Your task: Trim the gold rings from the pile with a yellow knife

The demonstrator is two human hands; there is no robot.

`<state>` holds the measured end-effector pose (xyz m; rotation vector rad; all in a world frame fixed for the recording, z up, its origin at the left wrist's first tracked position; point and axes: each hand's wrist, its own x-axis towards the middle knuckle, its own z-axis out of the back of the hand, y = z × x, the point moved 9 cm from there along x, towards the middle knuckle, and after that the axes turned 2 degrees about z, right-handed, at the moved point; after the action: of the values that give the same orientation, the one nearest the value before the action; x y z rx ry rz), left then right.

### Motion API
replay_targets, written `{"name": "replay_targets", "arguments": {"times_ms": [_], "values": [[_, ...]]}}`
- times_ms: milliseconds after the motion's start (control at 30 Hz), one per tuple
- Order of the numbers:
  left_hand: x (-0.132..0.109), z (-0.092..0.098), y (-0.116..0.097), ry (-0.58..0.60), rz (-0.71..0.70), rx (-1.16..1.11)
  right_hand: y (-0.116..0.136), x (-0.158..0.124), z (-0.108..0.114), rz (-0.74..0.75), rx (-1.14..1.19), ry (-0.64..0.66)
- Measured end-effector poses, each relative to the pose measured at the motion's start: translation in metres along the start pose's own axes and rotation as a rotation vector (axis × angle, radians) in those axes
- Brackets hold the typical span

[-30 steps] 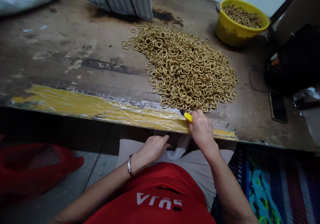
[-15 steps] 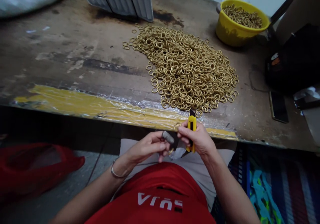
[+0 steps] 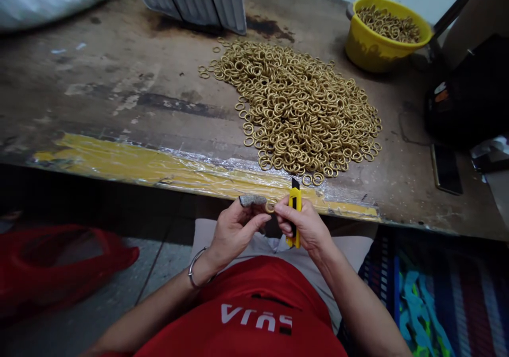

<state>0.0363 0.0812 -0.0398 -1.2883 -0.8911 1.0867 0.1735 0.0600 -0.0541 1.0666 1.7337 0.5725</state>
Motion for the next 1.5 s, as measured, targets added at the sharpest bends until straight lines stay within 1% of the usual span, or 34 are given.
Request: {"name": "replay_targets", "arguments": {"times_ms": [67,133,200,233,267,367,400,467,533,600,667,733,833,900,1000,1033,1100,1167,1200,1233,1267,1300,1333,1433,1500], "values": [[0.001,0.004,-0.011,-0.021,-0.098,0.065,0.002,-0.001,-0.002,0.022,-0.029,0.015],[0.001,0.004,-0.023,-0.01,-0.198,0.153,0.003,-0.001,-0.004,0.035,-0.053,0.035],[0.002,0.002,-0.028,0.01,-0.227,0.195,0.004,-0.001,-0.004,0.045,-0.073,0.045],[0.004,0.001,-0.026,0.023,-0.193,0.174,0.004,-0.001,-0.004,0.051,-0.086,0.048],[0.006,0.001,-0.021,0.039,-0.126,0.119,0.005,-0.002,-0.005,0.059,-0.102,0.051],[0.008,-0.008,0.001,0.117,0.136,-0.149,0.01,-0.004,-0.005,0.107,-0.191,0.051],[0.007,-0.012,0.006,0.136,0.197,-0.24,0.013,-0.006,-0.004,0.137,-0.254,0.036],[0.007,-0.015,0.011,0.156,0.251,-0.375,0.024,-0.012,-0.001,0.257,-0.489,-0.021],[0.008,-0.017,0.011,0.164,0.256,-0.451,0.039,-0.021,-0.004,0.435,-0.855,-0.084],[0.007,-0.018,0.01,0.174,0.257,-0.474,0.048,-0.031,-0.012,0.602,-1.21,-0.147],[0.007,-0.019,0.008,0.177,0.259,-0.462,0.051,-0.037,-0.017,0.692,-1.447,-0.209],[0.007,-0.02,0.007,0.171,0.267,-0.436,0.051,-0.04,-0.019,0.73,-1.579,-0.262],[0.009,-0.02,0.008,0.165,0.266,-0.378,0.051,-0.041,-0.024,0.751,-1.685,-0.301],[0.01,-0.02,0.007,0.19,0.24,-0.321,0.05,-0.039,-0.026,0.746,-1.735,-0.318],[0.01,-0.016,-0.005,0.232,0.169,-0.222,0.049,-0.034,-0.023,0.691,-1.806,-0.306],[0.009,-0.013,-0.013,0.237,0.13,-0.181,0.05,-0.032,-0.018,0.648,-1.833,-0.315],[0.004,-0.011,-0.035,0.279,0.024,-0.099,0.058,-0.028,0.001,0.514,-1.893,-0.406],[-0.005,-0.018,-0.055,0.403,-0.073,-0.045,0.072,-0.029,0.024,0.408,-1.913,-0.557],[-0.008,-0.023,-0.06,0.465,-0.089,-0.052,0.08,-0.03,0.03,0.419,-1.893,-0.604],[-0.01,-0.027,-0.059,0.508,-0.067,-0.074,0.086,-0.031,0.03,0.476,-1.862,-0.615],[-0.009,-0.031,-0.053,0.532,-0.011,-0.131,0.091,-0.03,0.029,0.536,-1.835,-0.604],[-0.007,-0.033,-0.045,0.532,0.058,-0.214,0.093,-0.027,0.027,0.583,-1.817,-0.588],[-0.005,-0.036,-0.034,0.527,0.139,-0.304,0.093,-0.023,0.025,0.6,-1.816,-0.576],[0.004,-0.039,-0.007,0.47,0.292,-0.559,0.089,-0.005,0.029,0.513,-1.85,-0.564],[0.007,-0.039,0.001,0.459,0.343,-0.688,0.088,0.002,0.031,0.499,-1.802,-0.522]]}}
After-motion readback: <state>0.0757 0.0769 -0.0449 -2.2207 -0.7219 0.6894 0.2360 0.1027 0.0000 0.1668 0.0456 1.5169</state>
